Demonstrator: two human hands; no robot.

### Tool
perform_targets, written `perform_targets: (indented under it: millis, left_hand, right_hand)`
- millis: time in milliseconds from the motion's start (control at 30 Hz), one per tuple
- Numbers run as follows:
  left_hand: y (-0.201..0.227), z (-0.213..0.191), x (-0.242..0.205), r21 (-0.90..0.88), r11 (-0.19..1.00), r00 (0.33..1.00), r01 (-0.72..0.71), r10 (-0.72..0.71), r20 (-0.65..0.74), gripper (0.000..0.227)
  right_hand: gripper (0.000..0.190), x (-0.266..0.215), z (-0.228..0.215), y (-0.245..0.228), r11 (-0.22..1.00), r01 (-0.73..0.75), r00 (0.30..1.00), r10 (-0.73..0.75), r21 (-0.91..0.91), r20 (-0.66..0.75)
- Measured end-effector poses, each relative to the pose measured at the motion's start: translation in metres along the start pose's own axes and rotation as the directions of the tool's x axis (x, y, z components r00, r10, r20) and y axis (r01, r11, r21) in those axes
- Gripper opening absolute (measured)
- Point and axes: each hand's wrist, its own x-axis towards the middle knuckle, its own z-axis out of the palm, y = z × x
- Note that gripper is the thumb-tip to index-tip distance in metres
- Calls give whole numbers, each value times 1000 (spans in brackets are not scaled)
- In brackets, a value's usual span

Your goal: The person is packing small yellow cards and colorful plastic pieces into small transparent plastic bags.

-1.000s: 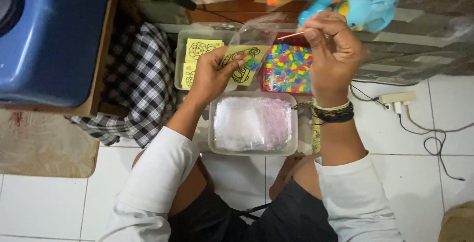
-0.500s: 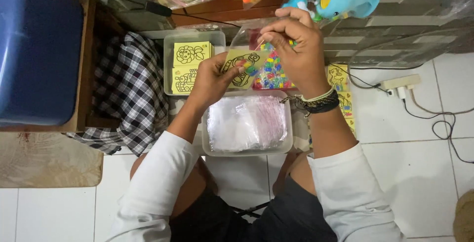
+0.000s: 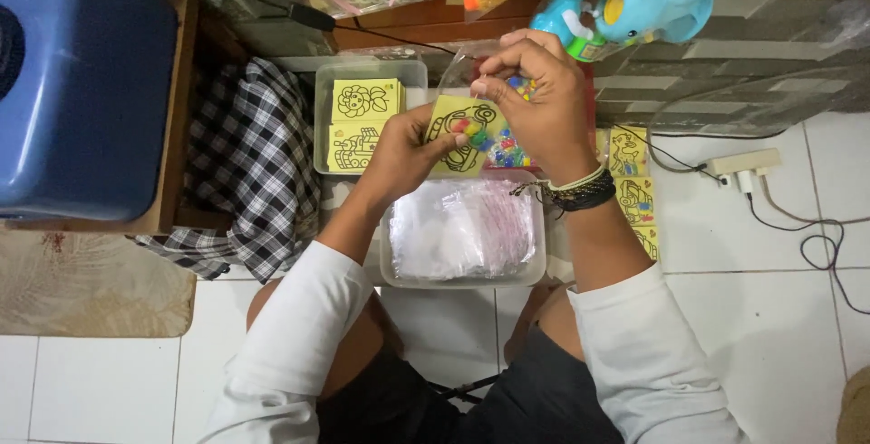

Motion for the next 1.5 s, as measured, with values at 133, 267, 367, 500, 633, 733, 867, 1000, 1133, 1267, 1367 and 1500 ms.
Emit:
perform_targets:
  millis: [133, 267, 367, 500, 633, 733, 867, 1000, 1133, 1267, 1367, 1500]
  left_hand:
    - [-3, 0, 0, -82, 996, 1000, 28, -27, 8, 20]
    - [0, -2, 0, -56, 998, 999, 29, -30, -11, 20]
    - [0, -4, 0, -46, 999, 1000, 16, -17, -24, 20]
    - [-5, -6, 0, -71, 997, 999, 21, -23, -32, 19]
    - [1, -7, 0, -52, 999, 999, -3, 0, -52, 20]
    - [3, -9, -1, -45, 999, 998, -13, 11, -59, 19]
    - [1, -9, -1, -80, 997, 999, -21, 19, -37, 20]
    - [4, -8, -1, -88, 996, 1000, -20, 18, -21, 20]
    - [7, -6, -1, -174, 985, 1000, -3, 2, -5, 29]
    - [-4, -2, 1, -79, 986, 985, -145, 136, -110, 29]
    - [-8, -1, 2, -38, 980, 964, -194, 184, -194, 17]
    - [13, 0, -6, -86, 979, 959, -185, 161, -232, 8]
  right_hand:
    - [19, -3, 8, 9, 995, 15, 1000, -15, -100, -3]
    - [5, 0, 8, 4, 986, 95, 994, -86, -136, 70]
    - [12, 2, 5, 1, 966, 182, 977, -156, -184, 148]
    - [13, 5, -3, -3, 971, 194, 968, -167, -137, 188]
    - [15, 7, -13, -5, 993, 104, 995, -104, 61, 1]
    - [30, 6, -23, -2, 985, 69, 997, -72, 156, 15]
    - [34, 5, -26, -4, 997, -11, 981, -3, 70, 196]
    - [8, 2, -23, 0, 961, -153, 961, 91, 229, 261]
    - [10, 3, -20, -4, 971, -133, 957, 74, 197, 282]
    - [9, 0, -14, 4, 987, -91, 951, 46, 136, 306]
    - [10, 1, -12, 4, 993, -55, 952, 20, 106, 305]
    - [25, -2, -8, 10, 957, -195, 961, 142, 217, 237]
